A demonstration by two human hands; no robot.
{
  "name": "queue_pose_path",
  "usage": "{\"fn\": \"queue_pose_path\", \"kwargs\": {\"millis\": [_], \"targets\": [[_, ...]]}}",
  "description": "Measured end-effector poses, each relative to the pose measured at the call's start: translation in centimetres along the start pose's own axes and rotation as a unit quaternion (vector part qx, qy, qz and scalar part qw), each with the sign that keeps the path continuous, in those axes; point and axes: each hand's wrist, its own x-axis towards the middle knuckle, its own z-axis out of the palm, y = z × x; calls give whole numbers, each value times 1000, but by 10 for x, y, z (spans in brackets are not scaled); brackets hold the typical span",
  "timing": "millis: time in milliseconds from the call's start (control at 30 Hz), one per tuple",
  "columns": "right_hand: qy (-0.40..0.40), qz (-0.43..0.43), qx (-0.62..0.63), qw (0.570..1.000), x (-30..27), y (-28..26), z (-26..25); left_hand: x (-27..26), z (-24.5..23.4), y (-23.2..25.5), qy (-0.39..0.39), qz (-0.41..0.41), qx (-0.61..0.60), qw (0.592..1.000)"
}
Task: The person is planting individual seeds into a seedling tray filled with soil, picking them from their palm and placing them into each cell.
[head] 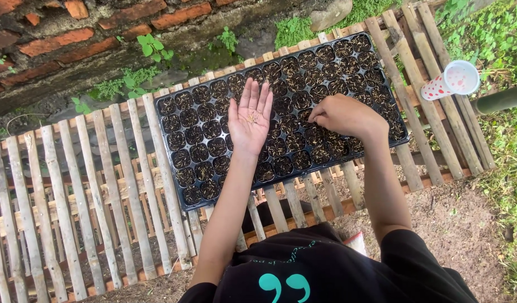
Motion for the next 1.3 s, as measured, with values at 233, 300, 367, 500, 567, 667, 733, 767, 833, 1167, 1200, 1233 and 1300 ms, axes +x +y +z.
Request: {"fn": "queue_pose_path", "kwargs": {"millis": [233,300,367,500,567,667,733,767,833,1167,1200,1233,1300], "targets": [[-26,0,-8,1000,-3,12,11,1,-1,0,2,-7,3,1000],[-33,-11,-12,999,6,24,23,0,-3,-1,-2,-8,5,1000],[-33,-16,-14,999,17,29,30,0,-2,-1,-2,-10,0,1000],[-33,-34,-16,999,26,36,42,1,-3,1,-6,-12,-1,1000],[-29,-32,-12,999,31,44,47,0,-2,1,-9,-13,-3,1000],[-28,-33,-8,999,22,38,41,0,-4,2,-13,-10,-3,1000],[-29,-31,-7,999,7,29,32,0,-5,1,-15,-10,-2,1000],[-32,-18,-1,999,-2,24,28,0,-4,1,-14,-11,-3,1000],[-35,-5,5,999,-10,18,22,0,-4,2,-13,-12,-3,1000],[-90,-7,13,996,-6,31,34,1,-5,2,-1,-21,-29,999],[-91,-10,-1,996,-5,33,36,1,-6,1,2,-21,-34,999],[-91,-5,4,996,-1,39,43,0,-5,1,5,-27,-35,999],[-82,-10,-12,997,8,50,57,-1,-2,2,4,-21,-41,999]]}}
